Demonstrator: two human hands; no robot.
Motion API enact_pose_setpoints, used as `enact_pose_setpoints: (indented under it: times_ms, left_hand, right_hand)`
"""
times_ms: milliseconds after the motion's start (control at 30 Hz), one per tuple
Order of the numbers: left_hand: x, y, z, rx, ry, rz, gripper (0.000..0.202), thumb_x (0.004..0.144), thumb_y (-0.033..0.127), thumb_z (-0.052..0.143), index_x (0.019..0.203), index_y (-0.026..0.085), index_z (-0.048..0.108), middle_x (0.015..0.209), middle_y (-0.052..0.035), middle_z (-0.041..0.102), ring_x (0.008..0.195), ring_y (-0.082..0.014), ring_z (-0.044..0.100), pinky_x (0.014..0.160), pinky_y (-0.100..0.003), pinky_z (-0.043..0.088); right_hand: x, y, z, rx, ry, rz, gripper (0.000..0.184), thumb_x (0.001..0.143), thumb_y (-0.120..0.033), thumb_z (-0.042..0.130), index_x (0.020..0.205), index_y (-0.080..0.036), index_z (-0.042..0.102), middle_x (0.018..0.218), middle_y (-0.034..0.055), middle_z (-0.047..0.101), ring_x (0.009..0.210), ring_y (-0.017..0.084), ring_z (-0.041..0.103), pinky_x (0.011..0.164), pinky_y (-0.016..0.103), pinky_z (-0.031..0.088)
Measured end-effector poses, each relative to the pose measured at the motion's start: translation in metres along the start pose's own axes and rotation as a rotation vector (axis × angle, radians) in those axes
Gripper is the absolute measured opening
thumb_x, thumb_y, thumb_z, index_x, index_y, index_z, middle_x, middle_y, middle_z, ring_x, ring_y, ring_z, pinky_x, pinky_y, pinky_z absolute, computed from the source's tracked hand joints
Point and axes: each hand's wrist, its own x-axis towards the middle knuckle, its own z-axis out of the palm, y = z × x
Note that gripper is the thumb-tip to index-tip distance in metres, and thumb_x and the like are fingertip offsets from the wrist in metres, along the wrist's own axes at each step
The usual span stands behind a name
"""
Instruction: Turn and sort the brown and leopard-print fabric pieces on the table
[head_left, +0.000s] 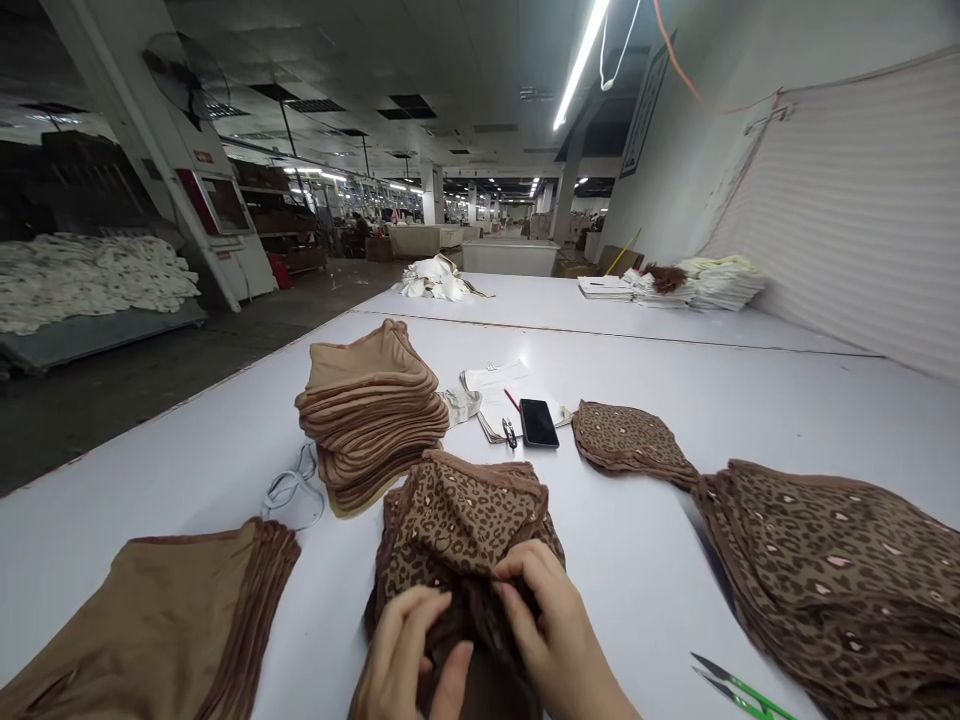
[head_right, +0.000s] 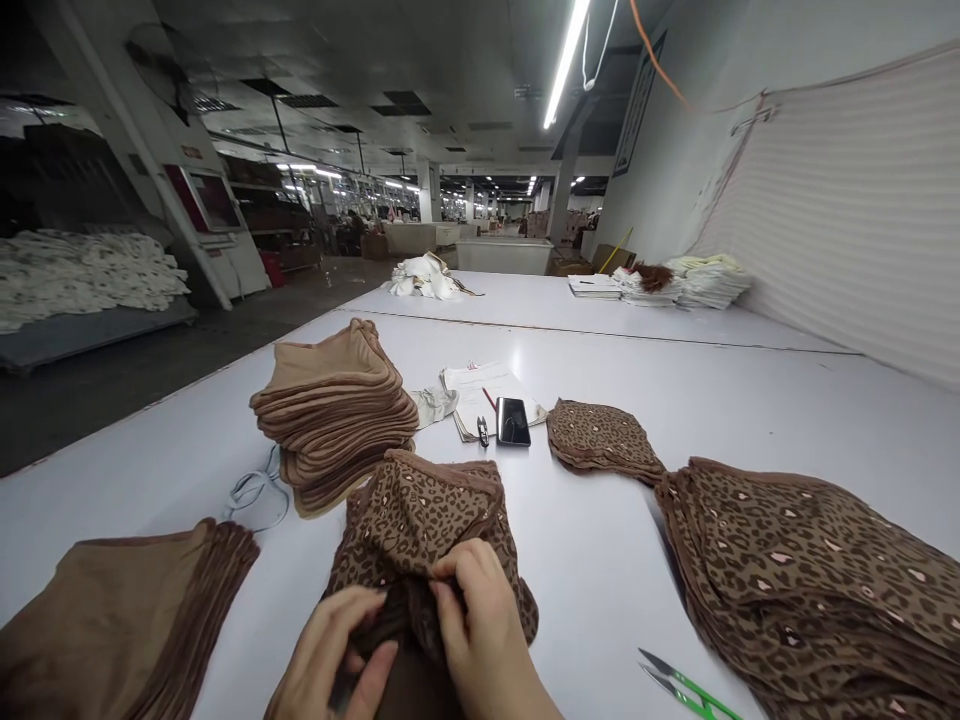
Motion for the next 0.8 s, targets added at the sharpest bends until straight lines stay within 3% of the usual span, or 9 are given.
enact_pose_setpoints:
  times_ms: [67,133,233,367,433,500,600,700,800]
  left_hand:
    - [0.02,0.012,0.004,-0.301,-0.226,-0.355,0.032,0.082,0.042,0.062,0.107,0.022,0.061,0.096,-0.0079,0.067,0.074,-0.0198,0.064,0.059,-0.027,0.052]
    - [0.038,0.019,0.007,-0.388,-0.333,-0.418,0.028,0.081,0.047,0.061,0.083,0.02,0.062,0.072,-0.0011,0.062,0.062,-0.016,0.059,0.055,-0.025,0.05]
    - [0.05,0.02,0.009,-0.389,-0.335,-0.424,0.037,0.084,0.055,0.051,0.071,0.02,0.056,0.06,0.0033,0.055,0.049,-0.012,0.05,0.047,-0.022,0.041]
    - [0.044,0.019,0.01,-0.287,-0.268,-0.408,0.032,0.087,0.051,0.05,0.089,0.021,0.058,0.066,0.0021,0.06,0.053,-0.0143,0.051,0.054,-0.026,0.041]
    - [0.043,0.02,0.012,-0.234,-0.261,-0.379,0.022,0.081,0.043,0.06,0.089,0.022,0.06,0.069,0.0028,0.058,0.06,-0.0162,0.051,0.061,-0.028,0.042]
    - [0.044,0.022,0.014,-0.232,-0.303,-0.369,0.016,0.08,0.038,0.062,0.08,0.022,0.061,0.063,0.0049,0.053,0.058,-0.0155,0.048,0.059,-0.027,0.04]
    - [0.046,0.026,0.016,-0.32,-0.407,-0.39,0.027,0.086,0.044,0.051,0.074,0.02,0.057,0.057,0.0072,0.045,0.052,-0.013,0.047,0.052,-0.024,0.039]
    - [0.04,0.028,0.015,-0.369,-0.431,-0.406,0.031,0.086,0.047,0.049,0.076,0.019,0.056,0.054,0.0083,0.044,0.048,-0.0109,0.046,0.05,-0.022,0.037]
    - [0.028,0.029,0.008,-0.325,-0.375,-0.411,0.029,0.087,0.046,0.05,0.072,0.02,0.052,0.055,0.0077,0.043,0.048,-0.011,0.045,0.048,-0.021,0.033]
  right_hand:
    - [-0.004,-0.005,0.001,0.031,-0.042,-0.013,0.019,0.089,-0.006,0.043,0.092,-0.023,0.053,0.089,0.0033,0.057,0.085,0.018,0.057,0.074,0.03,0.049]
    - [-0.006,-0.007,-0.001,0.032,-0.081,-0.022,0.024,0.088,-0.007,0.045,0.103,-0.024,0.055,0.099,0.0046,0.058,0.093,0.019,0.057,0.081,0.032,0.049]
    - [-0.007,-0.002,-0.011,-0.016,-0.022,0.095,0.021,0.094,-0.016,0.043,0.108,-0.025,0.055,0.104,0.0056,0.059,0.097,0.019,0.06,0.084,0.032,0.05]
    - [-0.012,0.012,-0.016,-0.24,0.018,0.262,0.019,0.098,-0.031,0.041,0.088,-0.024,0.056,0.084,0.0038,0.063,0.076,0.022,0.064,0.065,0.034,0.052]
    - [-0.017,0.019,-0.01,-0.312,-0.046,0.235,0.012,0.094,-0.033,0.05,0.094,-0.024,0.058,0.085,0.0041,0.067,0.076,0.023,0.067,0.065,0.035,0.053]
    - [-0.022,0.023,-0.004,-0.309,-0.059,0.177,0.02,0.09,-0.028,0.057,0.11,-0.023,0.056,0.097,0.0055,0.069,0.087,0.024,0.069,0.072,0.035,0.056]
    - [-0.022,0.02,-0.003,-0.24,-0.012,0.2,0.029,0.09,-0.028,0.057,0.118,-0.024,0.057,0.102,0.0056,0.067,0.093,0.023,0.069,0.077,0.034,0.056]
    - [-0.013,0.012,-0.007,-0.082,-0.038,0.295,0.015,0.09,-0.033,0.057,0.098,-0.023,0.065,0.086,0.0032,0.064,0.078,0.021,0.067,0.067,0.031,0.055]
    - [-0.006,0.005,-0.007,0.081,-0.034,0.306,0.016,0.087,-0.028,0.059,0.073,-0.021,0.06,0.072,0.0002,0.057,0.066,0.017,0.061,0.059,0.026,0.051]
